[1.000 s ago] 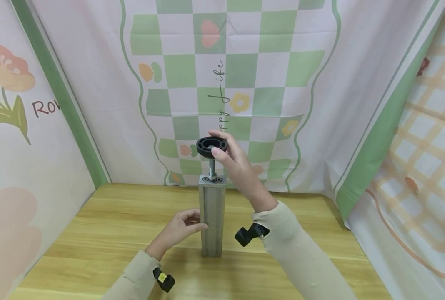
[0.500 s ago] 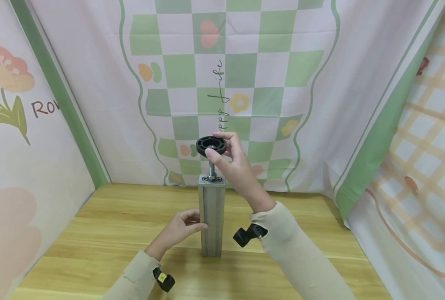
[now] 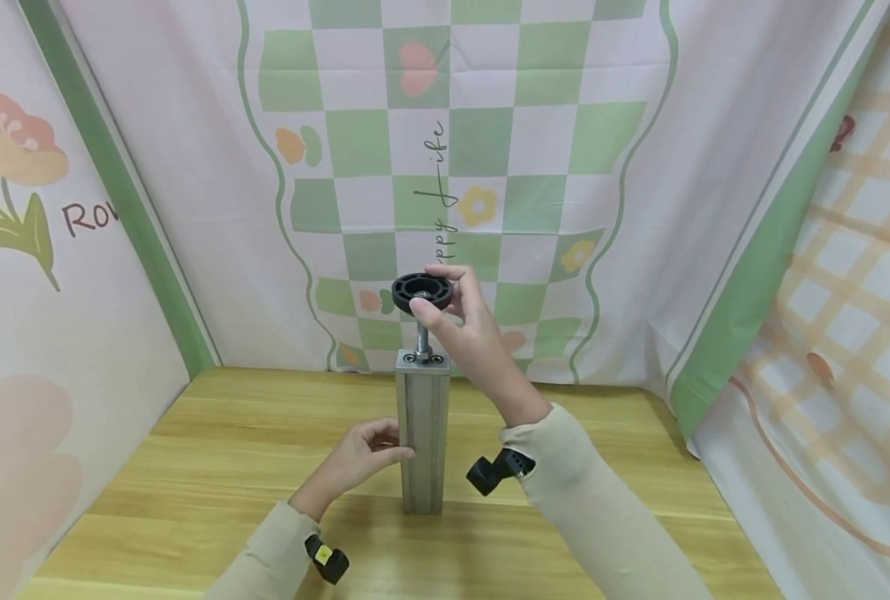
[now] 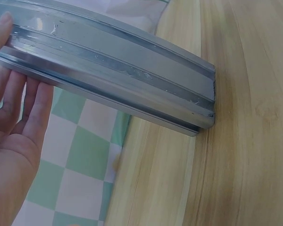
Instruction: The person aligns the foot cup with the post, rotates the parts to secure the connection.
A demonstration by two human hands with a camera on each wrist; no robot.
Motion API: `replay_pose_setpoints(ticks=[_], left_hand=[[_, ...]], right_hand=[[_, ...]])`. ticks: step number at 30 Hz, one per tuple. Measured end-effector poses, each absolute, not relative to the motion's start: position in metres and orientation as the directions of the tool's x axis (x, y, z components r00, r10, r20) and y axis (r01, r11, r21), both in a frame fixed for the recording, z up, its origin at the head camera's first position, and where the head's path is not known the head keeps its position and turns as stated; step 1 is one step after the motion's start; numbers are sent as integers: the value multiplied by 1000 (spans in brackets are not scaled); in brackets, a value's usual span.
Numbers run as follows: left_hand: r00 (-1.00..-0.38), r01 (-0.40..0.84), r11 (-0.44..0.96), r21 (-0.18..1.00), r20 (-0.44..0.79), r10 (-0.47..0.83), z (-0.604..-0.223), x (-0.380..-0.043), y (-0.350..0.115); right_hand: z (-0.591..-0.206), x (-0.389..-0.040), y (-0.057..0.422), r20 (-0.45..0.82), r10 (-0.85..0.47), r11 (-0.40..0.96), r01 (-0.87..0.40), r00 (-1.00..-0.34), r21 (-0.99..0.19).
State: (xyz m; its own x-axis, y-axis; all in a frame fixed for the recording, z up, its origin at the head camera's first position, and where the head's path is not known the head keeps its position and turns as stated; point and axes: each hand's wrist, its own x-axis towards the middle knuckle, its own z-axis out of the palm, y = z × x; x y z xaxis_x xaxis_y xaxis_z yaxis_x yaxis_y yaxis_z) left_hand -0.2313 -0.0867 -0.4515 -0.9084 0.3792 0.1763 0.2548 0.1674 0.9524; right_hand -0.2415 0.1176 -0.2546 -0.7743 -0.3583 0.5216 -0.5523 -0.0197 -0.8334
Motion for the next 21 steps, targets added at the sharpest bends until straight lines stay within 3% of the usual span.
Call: replay_pose_setpoints(ticks=[12,21], left_hand=[[-912,238,172,956,159,378,-452,-232,-87],[-909,247,167,955,168,382,-454,-234,-87]], right_hand=[[-255,-241,117,535,-328,-20,-560,-779,-828],[-254,-236,112,551,-208,143,-583,-808,-800]])
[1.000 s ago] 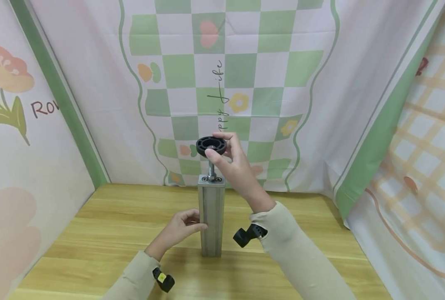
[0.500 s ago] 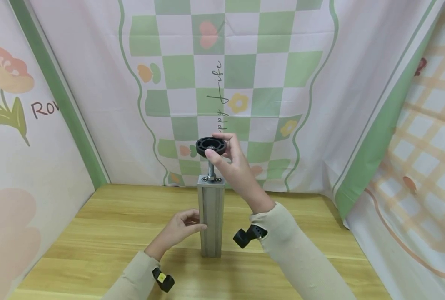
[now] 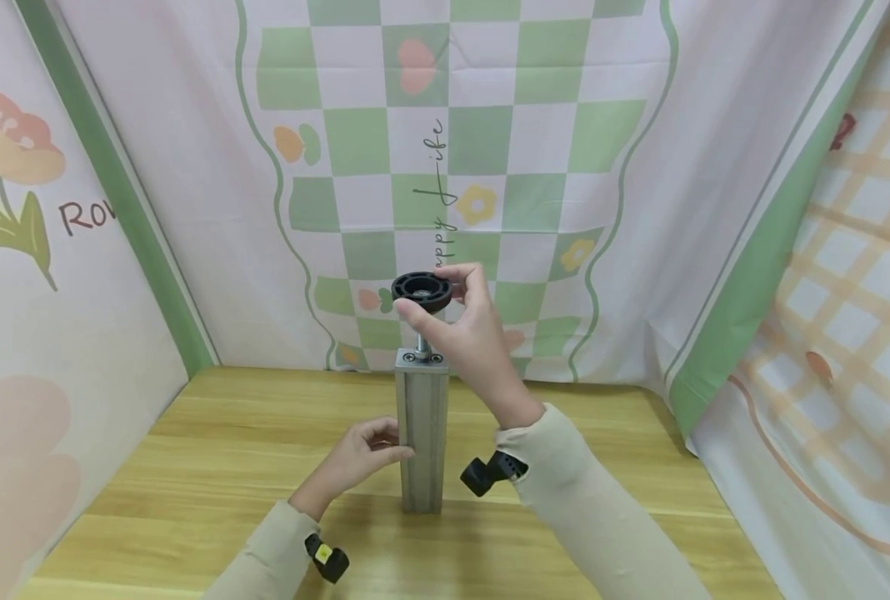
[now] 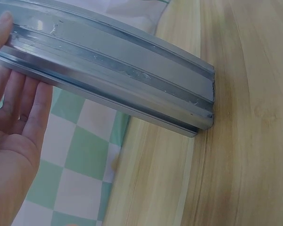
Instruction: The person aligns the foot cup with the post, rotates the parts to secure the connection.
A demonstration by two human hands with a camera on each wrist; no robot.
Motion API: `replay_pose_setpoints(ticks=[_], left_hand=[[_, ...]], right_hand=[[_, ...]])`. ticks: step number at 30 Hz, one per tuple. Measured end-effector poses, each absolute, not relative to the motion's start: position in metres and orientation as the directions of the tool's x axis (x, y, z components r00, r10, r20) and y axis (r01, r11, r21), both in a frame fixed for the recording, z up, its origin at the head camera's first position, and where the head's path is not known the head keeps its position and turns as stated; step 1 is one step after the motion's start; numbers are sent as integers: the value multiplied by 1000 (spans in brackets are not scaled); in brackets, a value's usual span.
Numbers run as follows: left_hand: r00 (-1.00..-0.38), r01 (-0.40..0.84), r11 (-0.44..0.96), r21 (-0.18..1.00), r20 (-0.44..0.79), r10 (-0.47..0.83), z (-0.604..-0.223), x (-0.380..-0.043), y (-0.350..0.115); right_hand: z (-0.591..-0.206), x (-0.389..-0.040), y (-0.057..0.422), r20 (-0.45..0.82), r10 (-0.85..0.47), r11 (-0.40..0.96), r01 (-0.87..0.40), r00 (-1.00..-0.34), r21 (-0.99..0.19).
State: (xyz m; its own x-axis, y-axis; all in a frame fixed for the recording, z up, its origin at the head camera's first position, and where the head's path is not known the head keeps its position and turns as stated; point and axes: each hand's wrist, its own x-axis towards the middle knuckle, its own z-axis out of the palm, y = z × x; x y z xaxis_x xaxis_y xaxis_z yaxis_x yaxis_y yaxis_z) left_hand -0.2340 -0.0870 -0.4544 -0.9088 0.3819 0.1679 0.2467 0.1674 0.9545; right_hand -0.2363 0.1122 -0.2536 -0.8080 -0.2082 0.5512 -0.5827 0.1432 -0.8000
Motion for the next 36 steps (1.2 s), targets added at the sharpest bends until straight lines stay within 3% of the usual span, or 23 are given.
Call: replay_pose_setpoints(ticks=[3,6,12,18,25,36], left_hand=[[-908,255,167,952,176,381,-455,-234,-87],[-907,256,163,953,179,380,-455,-234,-87],[-911,244,161,956,169,377,-455,-233,-87],[-906,257,167,952,177,384,-455,-234,-87],[-912,248,170,954,170,374,-452,-232,-87],[-906,251,161,954,173,387,-456,-234,-88]], right_hand=[[-254,-236,111,573,-191,159,-601,-797,-783],[-255,-239,111,590,-212,91,-617,-779,-782],[-255,-251,118,620,-377,-166,-609,-688,-776],[-254,-257,128,624,-498,-180,-632,-602,-754],[-252,-257,131,597,-503,-134,-626,-625,-768],[-250,-253,133,516,-461,-4,-580,-722,-815]])
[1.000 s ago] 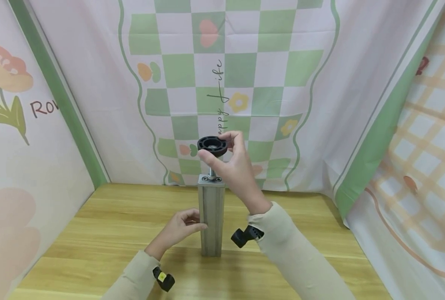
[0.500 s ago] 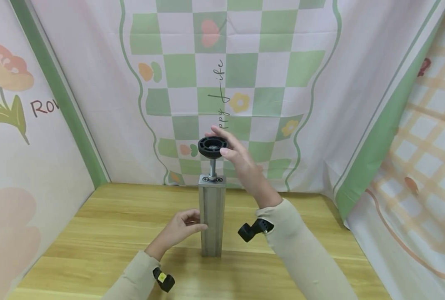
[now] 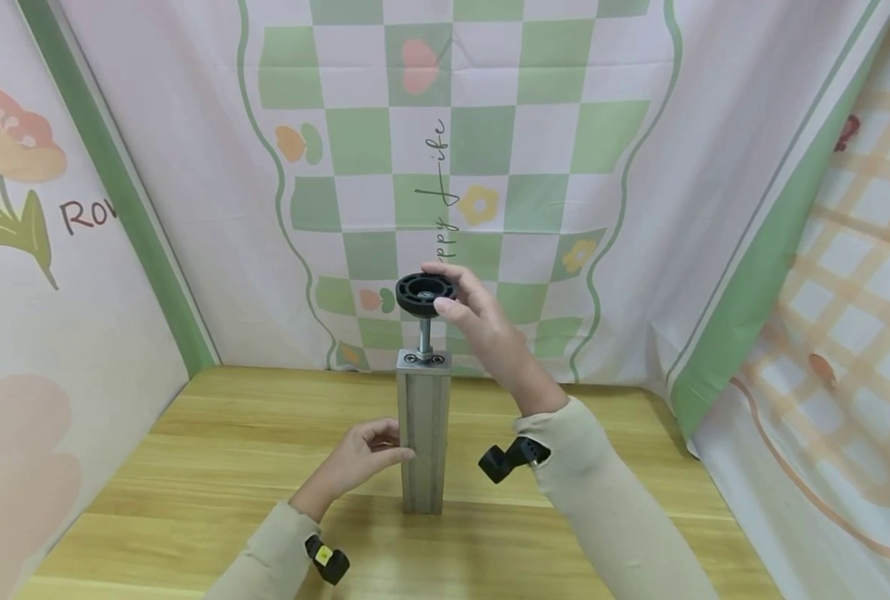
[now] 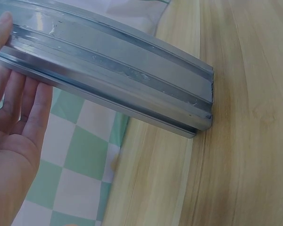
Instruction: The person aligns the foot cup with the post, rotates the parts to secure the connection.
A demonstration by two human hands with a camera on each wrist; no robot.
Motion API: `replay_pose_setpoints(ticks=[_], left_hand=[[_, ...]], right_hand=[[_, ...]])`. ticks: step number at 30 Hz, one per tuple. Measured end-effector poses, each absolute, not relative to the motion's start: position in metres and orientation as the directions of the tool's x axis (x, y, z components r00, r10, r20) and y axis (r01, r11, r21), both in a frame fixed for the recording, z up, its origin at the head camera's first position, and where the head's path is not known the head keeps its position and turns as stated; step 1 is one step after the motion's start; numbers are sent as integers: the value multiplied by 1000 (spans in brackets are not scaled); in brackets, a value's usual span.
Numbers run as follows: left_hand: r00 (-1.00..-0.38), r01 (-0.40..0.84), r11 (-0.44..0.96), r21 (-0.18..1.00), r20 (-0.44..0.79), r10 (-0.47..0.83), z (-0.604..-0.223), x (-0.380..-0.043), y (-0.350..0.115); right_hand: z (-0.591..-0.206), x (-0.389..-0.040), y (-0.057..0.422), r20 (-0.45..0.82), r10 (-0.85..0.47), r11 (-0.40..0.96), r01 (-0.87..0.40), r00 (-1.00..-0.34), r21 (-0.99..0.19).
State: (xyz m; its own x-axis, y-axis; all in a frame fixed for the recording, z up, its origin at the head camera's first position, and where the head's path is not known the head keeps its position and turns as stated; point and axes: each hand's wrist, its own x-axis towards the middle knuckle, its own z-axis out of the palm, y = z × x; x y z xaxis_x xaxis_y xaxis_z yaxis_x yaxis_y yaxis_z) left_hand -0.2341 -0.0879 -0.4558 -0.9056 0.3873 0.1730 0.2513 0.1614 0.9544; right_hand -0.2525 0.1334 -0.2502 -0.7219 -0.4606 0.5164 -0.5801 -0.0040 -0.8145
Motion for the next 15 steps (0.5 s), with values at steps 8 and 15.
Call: replay_pose_setpoints(ticks=[8,15], left_hand=[[-903,261,158,952,184,388,-457,-234,-87],[-904,262,154,953,186,384,-457,-234,-87]], right_hand=[[-254,-251,130,498,-395,-50,-524,-772,-850],[-255,-246,124,483,-313,-32,-500,-818,-866]])
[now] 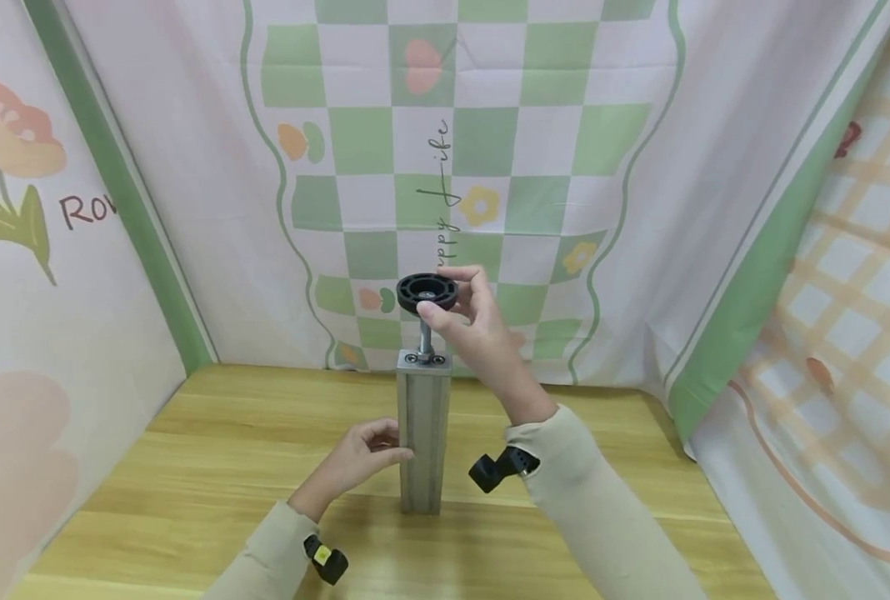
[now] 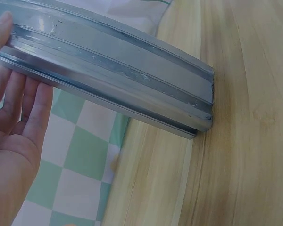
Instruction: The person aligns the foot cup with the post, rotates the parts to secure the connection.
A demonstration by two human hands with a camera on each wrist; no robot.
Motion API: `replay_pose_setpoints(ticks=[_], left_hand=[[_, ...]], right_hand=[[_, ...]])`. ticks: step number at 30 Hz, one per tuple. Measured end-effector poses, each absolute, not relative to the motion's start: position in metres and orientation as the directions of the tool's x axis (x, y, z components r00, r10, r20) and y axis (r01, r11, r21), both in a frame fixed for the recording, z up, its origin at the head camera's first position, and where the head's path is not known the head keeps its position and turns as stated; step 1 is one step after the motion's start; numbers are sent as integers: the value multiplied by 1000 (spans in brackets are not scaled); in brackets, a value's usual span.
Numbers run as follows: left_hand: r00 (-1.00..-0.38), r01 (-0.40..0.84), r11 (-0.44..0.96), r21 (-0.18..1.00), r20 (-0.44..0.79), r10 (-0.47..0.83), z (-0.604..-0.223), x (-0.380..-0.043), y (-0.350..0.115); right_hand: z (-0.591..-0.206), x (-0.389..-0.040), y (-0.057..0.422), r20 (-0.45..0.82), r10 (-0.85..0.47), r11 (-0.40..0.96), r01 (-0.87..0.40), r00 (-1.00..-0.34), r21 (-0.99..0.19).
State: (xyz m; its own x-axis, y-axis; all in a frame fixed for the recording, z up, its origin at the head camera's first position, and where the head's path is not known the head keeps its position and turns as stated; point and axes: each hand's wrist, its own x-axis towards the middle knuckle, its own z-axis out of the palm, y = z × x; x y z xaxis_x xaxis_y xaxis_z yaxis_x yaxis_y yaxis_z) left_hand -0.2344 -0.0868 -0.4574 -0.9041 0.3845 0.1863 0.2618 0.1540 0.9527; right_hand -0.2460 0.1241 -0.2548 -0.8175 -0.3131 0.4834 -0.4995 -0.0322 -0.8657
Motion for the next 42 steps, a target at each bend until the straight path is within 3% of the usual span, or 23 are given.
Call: replay_pose_setpoints(ticks=[7,21,30,42], left_hand=[[-907,253,154,955,179,381,-457,-235,-87],[-917,230,189,955,148,371,-458,-233,-88],[-918,233,191,954,151,367,-456,-233,-87],[-916,245,195,950,161,366,-455,-233,-86]], right_hand=[[-256,-240,120,481,-233,45,-504,-845,-863],[-256,-236,118,535,-162,179,-557,-829,-811],[-256,-240,120,596,-284,7,-624,-751,-782],[-256,-254,132,557,-477,-129,-573,-680,-810]])
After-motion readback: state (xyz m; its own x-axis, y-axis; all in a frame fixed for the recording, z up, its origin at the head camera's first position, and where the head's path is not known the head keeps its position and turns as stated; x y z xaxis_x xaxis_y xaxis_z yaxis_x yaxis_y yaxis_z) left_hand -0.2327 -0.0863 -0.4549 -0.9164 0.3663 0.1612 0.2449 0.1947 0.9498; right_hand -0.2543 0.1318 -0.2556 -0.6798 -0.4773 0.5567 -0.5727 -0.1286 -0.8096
